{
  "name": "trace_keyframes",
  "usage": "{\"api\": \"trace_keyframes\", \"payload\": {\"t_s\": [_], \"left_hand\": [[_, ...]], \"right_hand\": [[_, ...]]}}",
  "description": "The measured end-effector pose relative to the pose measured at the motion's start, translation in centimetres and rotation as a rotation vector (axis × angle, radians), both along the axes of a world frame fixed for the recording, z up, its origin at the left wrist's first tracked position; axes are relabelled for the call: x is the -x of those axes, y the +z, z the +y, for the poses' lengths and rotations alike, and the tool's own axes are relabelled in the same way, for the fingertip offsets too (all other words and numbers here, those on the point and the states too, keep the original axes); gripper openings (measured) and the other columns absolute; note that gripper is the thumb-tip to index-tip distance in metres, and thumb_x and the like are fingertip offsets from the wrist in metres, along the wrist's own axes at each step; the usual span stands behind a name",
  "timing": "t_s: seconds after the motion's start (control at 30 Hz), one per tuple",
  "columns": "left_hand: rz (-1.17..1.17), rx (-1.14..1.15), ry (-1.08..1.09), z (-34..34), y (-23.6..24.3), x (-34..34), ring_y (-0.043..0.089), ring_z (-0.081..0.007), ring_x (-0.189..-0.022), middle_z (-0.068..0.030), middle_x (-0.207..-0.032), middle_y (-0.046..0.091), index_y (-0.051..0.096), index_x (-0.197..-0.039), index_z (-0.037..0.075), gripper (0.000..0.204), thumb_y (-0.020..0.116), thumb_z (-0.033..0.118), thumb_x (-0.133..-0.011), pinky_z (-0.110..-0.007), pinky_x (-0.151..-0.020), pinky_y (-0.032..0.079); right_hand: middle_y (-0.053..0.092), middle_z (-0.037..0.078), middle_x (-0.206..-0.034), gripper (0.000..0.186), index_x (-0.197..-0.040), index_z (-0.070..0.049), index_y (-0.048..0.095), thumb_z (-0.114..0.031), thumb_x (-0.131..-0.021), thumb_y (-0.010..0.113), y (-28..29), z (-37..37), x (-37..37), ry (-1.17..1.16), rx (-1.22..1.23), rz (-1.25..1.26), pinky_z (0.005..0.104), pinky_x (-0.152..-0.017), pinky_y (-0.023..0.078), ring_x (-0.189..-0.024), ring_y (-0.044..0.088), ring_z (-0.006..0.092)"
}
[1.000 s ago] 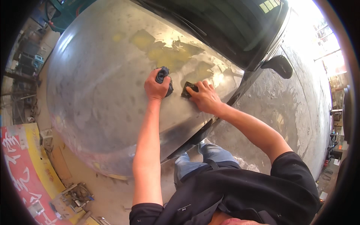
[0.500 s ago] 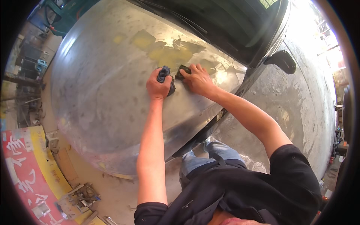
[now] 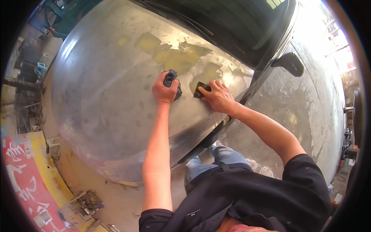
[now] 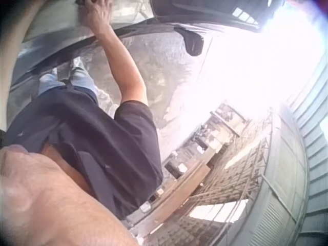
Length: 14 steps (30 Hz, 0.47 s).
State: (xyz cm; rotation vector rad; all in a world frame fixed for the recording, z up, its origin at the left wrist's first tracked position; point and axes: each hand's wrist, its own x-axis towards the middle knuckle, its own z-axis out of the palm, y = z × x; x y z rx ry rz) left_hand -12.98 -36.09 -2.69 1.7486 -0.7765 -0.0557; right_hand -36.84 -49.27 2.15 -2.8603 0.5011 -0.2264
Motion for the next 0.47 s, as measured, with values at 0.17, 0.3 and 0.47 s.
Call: {"api": "trace_keyframes", "payload": {"t_s": [0.17,0.3,0.47], "left_hand": [[-0.008,-0.014,-0.021,-1.5,0.7,1.2,0.08,-0.0329,-0.101,-0.0117,-0.111,0.083,0.082,-0.114,0.011,0.037,0.082,0.025,-0.08,-0.042,-0.091,0.063],[-0.054,0.05,-0.016,0.1,-0.4,-0.4,0.08,-0.0333,-0.1,-0.0118,-0.11,0.083,0.082,-0.114,0.01,0.037,0.082,0.024,-0.079,-0.042,-0.092,0.063],[0.019,0.027,-0.052,-0.8,-0.2,0.3,0.081,-0.0319,-0.102,-0.0118,-0.114,0.083,0.082,-0.117,0.009,0.039,0.082,0.022,-0.08,-0.041,-0.094,0.064]], "right_hand": [[0.063,0.017,-0.123,0.044,-0.143,-0.026,0.073,-0.034,-0.1,0.078,-0.4,-3.9,-3.9,-0.12,0.03,-0.102,0.05,-0.099,0.051,-0.119,0.06,0.0386],[0.063,0.017,-0.123,0.046,-0.146,-0.026,0.071,-0.033,-0.102,0.076,-0.4,0.5,2.2,-0.003,0.011,-0.022,0.0493,-0.102,0.051,-0.119,0.06,0.0392],[0.067,0.015,-0.128,0.061,-0.151,-0.026,0.072,-0.033,-0.092,0.088,-2.5,-6.6,-4.7,-0.172,0.079,-0.097,0.0507,-0.105,0.052,-0.12,0.063,0.0359]]}}
